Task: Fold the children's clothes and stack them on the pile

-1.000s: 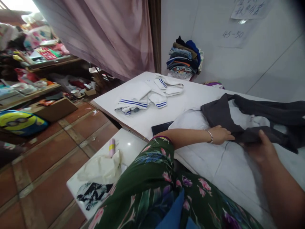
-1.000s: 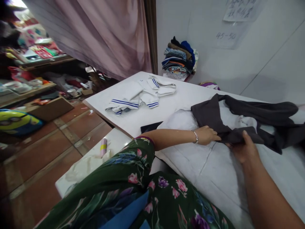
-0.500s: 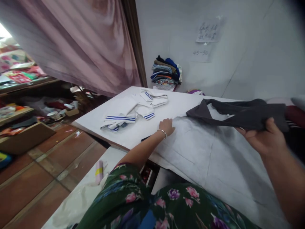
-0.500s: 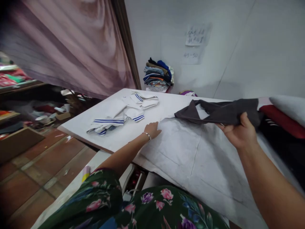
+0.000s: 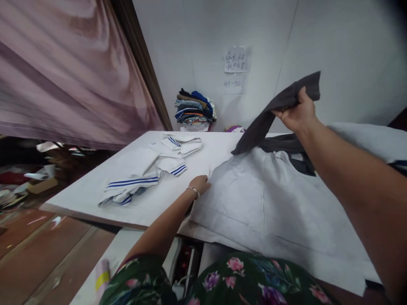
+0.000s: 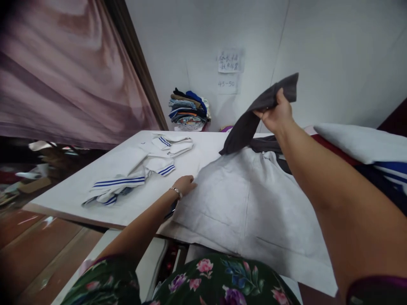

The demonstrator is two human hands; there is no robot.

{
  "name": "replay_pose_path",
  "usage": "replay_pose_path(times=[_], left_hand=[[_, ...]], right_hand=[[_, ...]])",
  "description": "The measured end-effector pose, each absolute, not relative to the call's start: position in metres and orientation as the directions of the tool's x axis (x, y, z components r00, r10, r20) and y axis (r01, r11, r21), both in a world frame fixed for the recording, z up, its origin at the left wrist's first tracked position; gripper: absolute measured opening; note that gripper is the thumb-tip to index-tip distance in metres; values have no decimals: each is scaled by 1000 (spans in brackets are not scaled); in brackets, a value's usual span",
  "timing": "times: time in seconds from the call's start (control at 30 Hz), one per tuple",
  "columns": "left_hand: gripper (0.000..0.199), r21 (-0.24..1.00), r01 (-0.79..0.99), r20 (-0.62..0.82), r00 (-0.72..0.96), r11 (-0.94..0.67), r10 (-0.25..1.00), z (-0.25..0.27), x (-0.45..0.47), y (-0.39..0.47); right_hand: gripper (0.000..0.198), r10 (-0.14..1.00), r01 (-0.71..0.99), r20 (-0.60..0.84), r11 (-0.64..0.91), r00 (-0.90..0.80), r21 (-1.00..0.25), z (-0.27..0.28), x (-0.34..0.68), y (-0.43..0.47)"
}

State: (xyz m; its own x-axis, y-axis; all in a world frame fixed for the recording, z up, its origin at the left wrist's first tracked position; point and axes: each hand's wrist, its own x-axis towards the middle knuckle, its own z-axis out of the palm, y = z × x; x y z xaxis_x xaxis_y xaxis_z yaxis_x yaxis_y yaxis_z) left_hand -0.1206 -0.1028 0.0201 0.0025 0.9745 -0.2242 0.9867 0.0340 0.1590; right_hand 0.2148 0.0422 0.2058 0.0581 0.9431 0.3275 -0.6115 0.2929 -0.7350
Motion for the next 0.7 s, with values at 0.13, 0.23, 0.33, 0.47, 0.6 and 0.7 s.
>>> replay_pose_path(times=[0.13,0.23,0.33,0.47,0.6,0.7], left_hand=[[17,263,943,-195,260,-205,946,45,-89,-108],[18,449,834,-211,449,-322,868,53,-45,-108],[26,687,704,-360,547,-183,756,39,5,-111],[31,828,560,-379,595,-28,709,7,42,-123],[21,756,567,19,481,-327,877,-1,24,-130],[20,580,708,192,362,-403,912,0,-6,-125]], right_hand=[[51,937,-564,318,342,144,-752,238,228,60],[54,927,-533,318,375,200,-758,250,245,62],[52,923,-519,307,385,233,-763,249,263,58],[43,921,-486,325,389,213,-783,226,283,48],[31,922,-463,352,386,161,-798,199,294,42],[30,921,-484,342,390,188,-783,194,303,42]])
